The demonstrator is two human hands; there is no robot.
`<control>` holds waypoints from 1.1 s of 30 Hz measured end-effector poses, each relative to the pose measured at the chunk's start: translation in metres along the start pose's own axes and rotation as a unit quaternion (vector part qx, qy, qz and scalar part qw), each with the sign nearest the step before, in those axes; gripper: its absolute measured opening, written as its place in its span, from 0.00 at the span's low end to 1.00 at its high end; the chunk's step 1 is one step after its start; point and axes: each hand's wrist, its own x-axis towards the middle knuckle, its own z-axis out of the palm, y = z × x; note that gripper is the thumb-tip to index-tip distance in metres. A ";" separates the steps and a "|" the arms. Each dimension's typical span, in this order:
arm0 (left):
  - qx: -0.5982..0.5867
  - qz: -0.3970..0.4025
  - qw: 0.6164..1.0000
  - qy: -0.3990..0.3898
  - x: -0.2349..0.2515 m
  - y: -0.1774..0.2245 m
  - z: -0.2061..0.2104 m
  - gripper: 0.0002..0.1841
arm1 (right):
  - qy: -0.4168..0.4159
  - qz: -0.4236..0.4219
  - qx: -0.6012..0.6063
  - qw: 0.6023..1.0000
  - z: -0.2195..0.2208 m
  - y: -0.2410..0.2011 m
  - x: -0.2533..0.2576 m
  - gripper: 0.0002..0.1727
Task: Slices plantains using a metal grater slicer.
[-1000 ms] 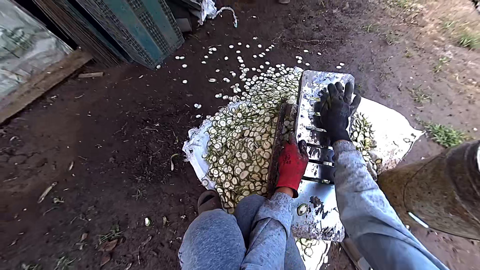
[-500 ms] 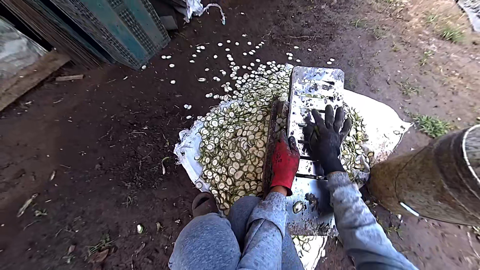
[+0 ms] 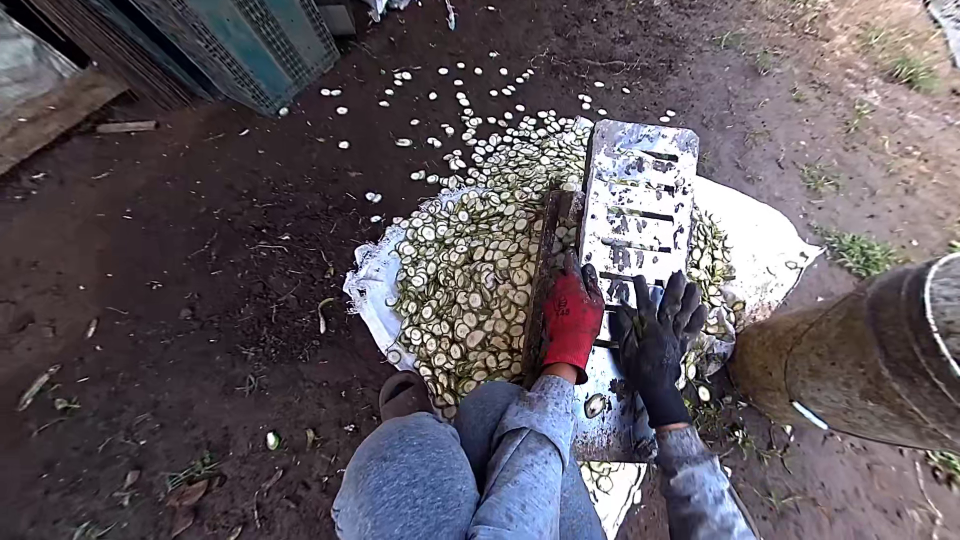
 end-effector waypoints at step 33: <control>-0.012 0.024 1.000 -0.003 0.001 -0.002 0.002 0.30 | -0.056 0.001 0.185 0.981 -0.025 0.014 0.073 0.21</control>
